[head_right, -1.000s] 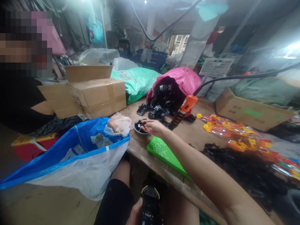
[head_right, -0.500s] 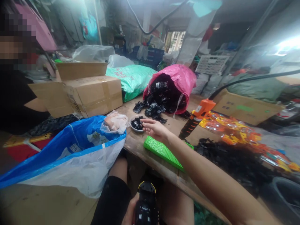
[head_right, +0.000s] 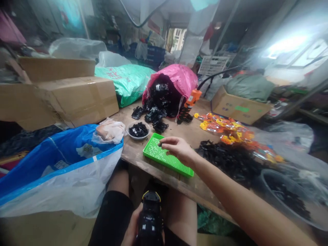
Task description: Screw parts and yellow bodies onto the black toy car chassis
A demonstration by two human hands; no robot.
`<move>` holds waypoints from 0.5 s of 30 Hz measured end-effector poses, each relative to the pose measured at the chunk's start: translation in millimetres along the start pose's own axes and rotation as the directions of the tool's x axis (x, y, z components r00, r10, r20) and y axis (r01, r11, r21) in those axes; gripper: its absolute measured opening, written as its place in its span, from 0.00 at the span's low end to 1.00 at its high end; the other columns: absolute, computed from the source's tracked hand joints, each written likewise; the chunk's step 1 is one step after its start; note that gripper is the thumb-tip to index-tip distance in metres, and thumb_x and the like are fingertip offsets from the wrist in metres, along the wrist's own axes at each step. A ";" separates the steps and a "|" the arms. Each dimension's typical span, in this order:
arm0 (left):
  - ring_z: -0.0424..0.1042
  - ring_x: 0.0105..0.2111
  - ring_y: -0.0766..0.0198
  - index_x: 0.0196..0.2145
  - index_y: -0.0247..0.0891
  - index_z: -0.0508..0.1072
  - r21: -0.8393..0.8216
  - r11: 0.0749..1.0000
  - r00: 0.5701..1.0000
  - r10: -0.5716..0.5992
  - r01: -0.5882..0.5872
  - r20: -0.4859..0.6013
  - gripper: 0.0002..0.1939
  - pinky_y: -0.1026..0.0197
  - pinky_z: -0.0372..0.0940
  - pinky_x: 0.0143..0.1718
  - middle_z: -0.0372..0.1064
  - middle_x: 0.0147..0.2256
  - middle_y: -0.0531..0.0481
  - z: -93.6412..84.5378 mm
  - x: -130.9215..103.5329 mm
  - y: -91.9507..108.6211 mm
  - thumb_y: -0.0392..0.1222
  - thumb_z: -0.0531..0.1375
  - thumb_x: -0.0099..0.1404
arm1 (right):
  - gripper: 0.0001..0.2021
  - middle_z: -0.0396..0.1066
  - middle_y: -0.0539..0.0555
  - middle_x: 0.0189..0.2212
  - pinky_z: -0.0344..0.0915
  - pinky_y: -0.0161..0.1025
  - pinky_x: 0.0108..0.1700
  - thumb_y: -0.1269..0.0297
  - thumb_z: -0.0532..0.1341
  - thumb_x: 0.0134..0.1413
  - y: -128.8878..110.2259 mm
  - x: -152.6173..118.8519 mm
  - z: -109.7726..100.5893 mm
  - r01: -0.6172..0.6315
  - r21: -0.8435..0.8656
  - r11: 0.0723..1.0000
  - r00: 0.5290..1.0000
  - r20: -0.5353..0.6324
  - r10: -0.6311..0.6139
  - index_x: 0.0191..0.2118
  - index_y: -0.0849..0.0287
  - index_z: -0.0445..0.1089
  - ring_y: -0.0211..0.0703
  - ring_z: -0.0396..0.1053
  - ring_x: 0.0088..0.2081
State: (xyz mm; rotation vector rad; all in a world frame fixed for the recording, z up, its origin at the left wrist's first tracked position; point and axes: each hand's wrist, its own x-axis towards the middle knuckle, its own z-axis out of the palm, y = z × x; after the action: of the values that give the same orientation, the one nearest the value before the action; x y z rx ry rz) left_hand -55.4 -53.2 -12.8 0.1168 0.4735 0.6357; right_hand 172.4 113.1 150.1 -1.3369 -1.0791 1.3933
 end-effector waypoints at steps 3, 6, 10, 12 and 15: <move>0.74 0.47 0.56 0.54 0.38 0.71 -0.008 1.000 0.999 -0.027 0.027 -0.034 0.19 0.48 0.72 0.48 0.71 0.53 0.44 12.1 2.1 -5.9 0.51 0.60 0.71 | 0.19 0.81 0.55 0.35 0.70 0.35 0.35 0.59 0.79 0.32 8.9 -11.4 -10.3 0.050 -0.079 0.996 0.996 -0.072 -0.056 0.34 0.60 0.81 0.37 0.72 0.31; 0.76 0.43 0.56 0.49 0.37 0.75 -0.017 0.999 0.997 -0.051 0.050 -0.065 0.22 0.50 0.72 0.45 0.75 0.45 0.45 22.4 4.0 -7.8 0.58 0.60 0.69 | 0.20 0.80 0.54 0.31 0.72 0.40 0.38 0.57 0.79 0.30 15.9 -21.7 -16.3 0.061 -0.149 0.987 0.987 -0.139 -0.082 0.34 0.60 0.80 0.39 0.73 0.30; 0.77 0.34 0.53 0.41 0.34 0.78 -0.020 0.998 0.994 -0.065 0.063 -0.083 0.28 0.55 0.69 0.40 0.77 0.31 0.46 30.8 6.2 -6.8 0.64 0.64 0.61 | 0.21 0.77 0.52 0.26 0.73 0.42 0.36 0.56 0.78 0.30 18.1 -36.0 -19.3 0.035 -0.179 0.983 0.977 -0.202 -0.071 0.33 0.61 0.78 0.41 0.75 0.28; 0.76 0.31 0.56 0.40 0.34 0.78 -0.016 0.998 0.995 -0.063 0.062 -0.076 0.27 0.56 0.68 0.39 0.75 0.28 0.47 34.8 6.7 -6.7 0.64 0.65 0.61 | 0.20 0.78 0.53 0.27 0.73 0.42 0.35 0.56 0.77 0.31 18.2 -43.8 -19.8 0.033 -0.232 0.972 0.975 -0.207 -0.083 0.33 0.61 0.78 0.42 0.75 0.28; 0.75 0.30 0.58 0.38 0.33 0.78 -0.013 0.999 0.996 -0.040 0.039 -0.081 0.27 0.57 0.68 0.38 0.74 0.27 0.47 43.5 6.0 -7.2 0.64 0.64 0.61 | 0.16 0.79 0.55 0.29 0.73 0.41 0.34 0.55 0.74 0.37 22.3 -58.6 -18.1 0.080 -0.400 0.913 0.973 -0.168 -0.159 0.32 0.60 0.78 0.43 0.75 0.29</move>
State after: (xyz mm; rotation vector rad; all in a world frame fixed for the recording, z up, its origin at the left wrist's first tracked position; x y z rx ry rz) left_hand -27.3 -53.7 21.7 0.0704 0.5494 0.6063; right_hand 190.6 51.2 140.5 -1.6242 -1.3252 0.9585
